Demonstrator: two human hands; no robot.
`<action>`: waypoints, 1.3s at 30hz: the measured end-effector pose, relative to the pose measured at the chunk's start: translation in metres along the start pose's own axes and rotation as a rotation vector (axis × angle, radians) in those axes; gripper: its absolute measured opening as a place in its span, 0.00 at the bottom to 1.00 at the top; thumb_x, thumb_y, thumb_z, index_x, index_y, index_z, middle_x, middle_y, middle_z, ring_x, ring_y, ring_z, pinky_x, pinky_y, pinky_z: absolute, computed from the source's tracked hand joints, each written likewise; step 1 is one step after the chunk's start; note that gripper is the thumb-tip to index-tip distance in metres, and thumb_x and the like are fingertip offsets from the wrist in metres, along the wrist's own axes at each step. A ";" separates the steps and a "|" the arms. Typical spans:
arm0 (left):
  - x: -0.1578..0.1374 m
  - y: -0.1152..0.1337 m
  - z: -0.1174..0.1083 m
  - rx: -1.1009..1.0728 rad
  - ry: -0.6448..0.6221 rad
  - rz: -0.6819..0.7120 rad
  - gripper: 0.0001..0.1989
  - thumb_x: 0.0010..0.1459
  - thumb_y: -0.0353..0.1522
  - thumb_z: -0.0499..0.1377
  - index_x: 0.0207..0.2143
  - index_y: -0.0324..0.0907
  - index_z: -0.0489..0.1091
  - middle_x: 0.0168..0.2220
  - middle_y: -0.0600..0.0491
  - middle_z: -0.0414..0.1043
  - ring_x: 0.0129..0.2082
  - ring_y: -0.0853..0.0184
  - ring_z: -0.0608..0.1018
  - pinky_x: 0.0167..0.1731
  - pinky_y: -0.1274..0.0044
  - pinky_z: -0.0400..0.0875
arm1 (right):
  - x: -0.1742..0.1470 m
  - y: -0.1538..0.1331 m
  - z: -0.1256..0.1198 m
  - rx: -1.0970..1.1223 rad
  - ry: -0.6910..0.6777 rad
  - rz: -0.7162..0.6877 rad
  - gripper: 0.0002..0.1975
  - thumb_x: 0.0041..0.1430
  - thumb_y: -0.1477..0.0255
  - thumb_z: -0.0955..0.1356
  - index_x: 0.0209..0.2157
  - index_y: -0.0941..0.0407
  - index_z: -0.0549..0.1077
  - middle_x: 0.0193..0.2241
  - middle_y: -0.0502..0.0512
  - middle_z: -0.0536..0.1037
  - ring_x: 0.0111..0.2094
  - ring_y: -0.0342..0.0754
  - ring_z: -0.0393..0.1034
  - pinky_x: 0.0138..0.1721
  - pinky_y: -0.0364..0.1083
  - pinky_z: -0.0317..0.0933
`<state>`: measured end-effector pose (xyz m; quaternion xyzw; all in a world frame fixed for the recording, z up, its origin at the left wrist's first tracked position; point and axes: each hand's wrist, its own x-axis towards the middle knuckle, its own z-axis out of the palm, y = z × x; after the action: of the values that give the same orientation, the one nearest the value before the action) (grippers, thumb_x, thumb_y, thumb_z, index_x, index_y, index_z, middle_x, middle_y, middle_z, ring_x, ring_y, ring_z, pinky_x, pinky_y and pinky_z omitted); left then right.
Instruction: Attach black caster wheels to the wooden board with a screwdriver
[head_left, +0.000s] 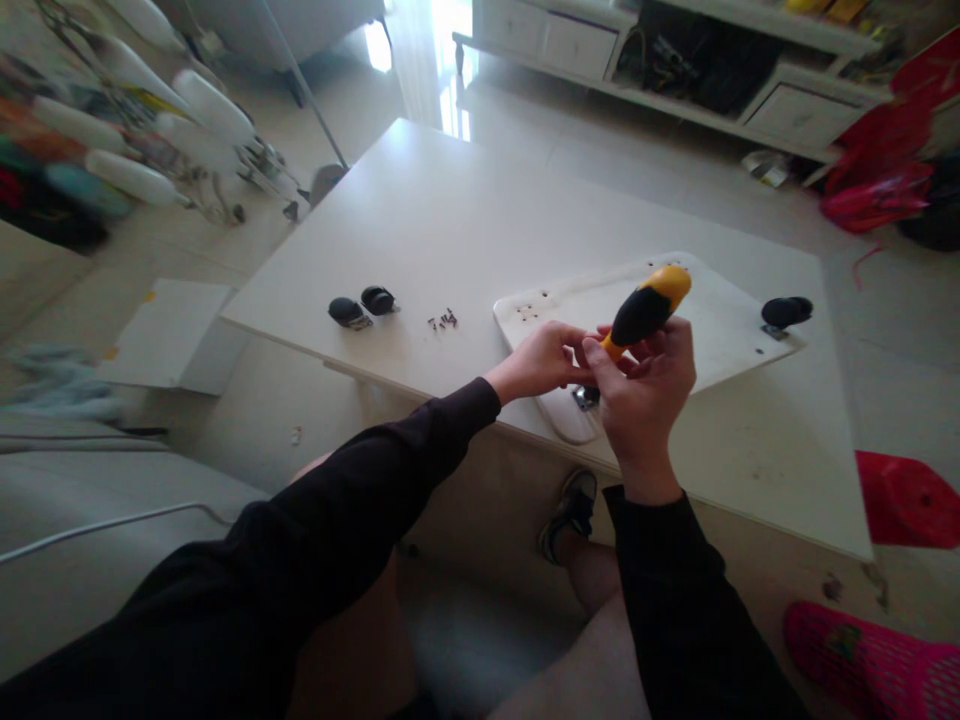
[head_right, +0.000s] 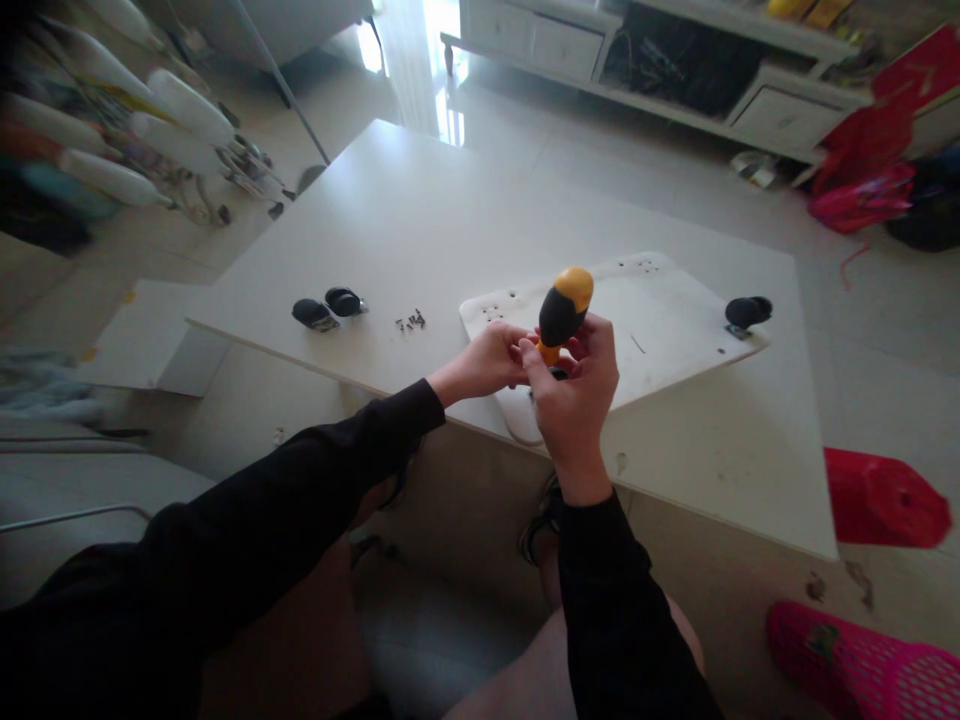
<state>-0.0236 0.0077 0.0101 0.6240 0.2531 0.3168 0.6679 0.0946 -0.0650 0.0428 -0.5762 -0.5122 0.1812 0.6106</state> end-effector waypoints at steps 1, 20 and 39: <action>0.000 0.001 0.000 -0.010 -0.011 0.002 0.10 0.55 0.31 0.75 0.35 0.34 0.80 0.25 0.58 0.73 0.22 0.77 0.72 0.23 0.82 0.69 | 0.000 0.000 0.000 0.002 0.007 -0.008 0.20 0.54 0.69 0.78 0.46 0.47 0.70 0.40 0.47 0.81 0.41 0.47 0.83 0.35 0.47 0.80; 0.000 0.004 -0.016 -0.039 -0.233 0.024 0.07 0.60 0.29 0.73 0.39 0.33 0.82 0.28 0.53 0.78 0.22 0.74 0.77 0.25 0.80 0.74 | -0.003 -0.002 0.001 0.010 0.006 -0.018 0.21 0.55 0.69 0.78 0.48 0.46 0.71 0.41 0.46 0.81 0.41 0.47 0.83 0.36 0.46 0.79; -0.003 0.013 -0.020 0.025 -0.280 -0.049 0.07 0.63 0.30 0.71 0.41 0.34 0.82 0.26 0.55 0.77 0.21 0.74 0.78 0.22 0.82 0.72 | -0.002 0.000 -0.001 0.117 0.001 -0.030 0.21 0.54 0.72 0.79 0.47 0.46 0.73 0.40 0.45 0.83 0.39 0.46 0.84 0.37 0.47 0.79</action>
<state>-0.0415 0.0196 0.0206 0.6642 0.1765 0.2069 0.6963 0.0942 -0.0673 0.0416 -0.5319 -0.5091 0.2010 0.6462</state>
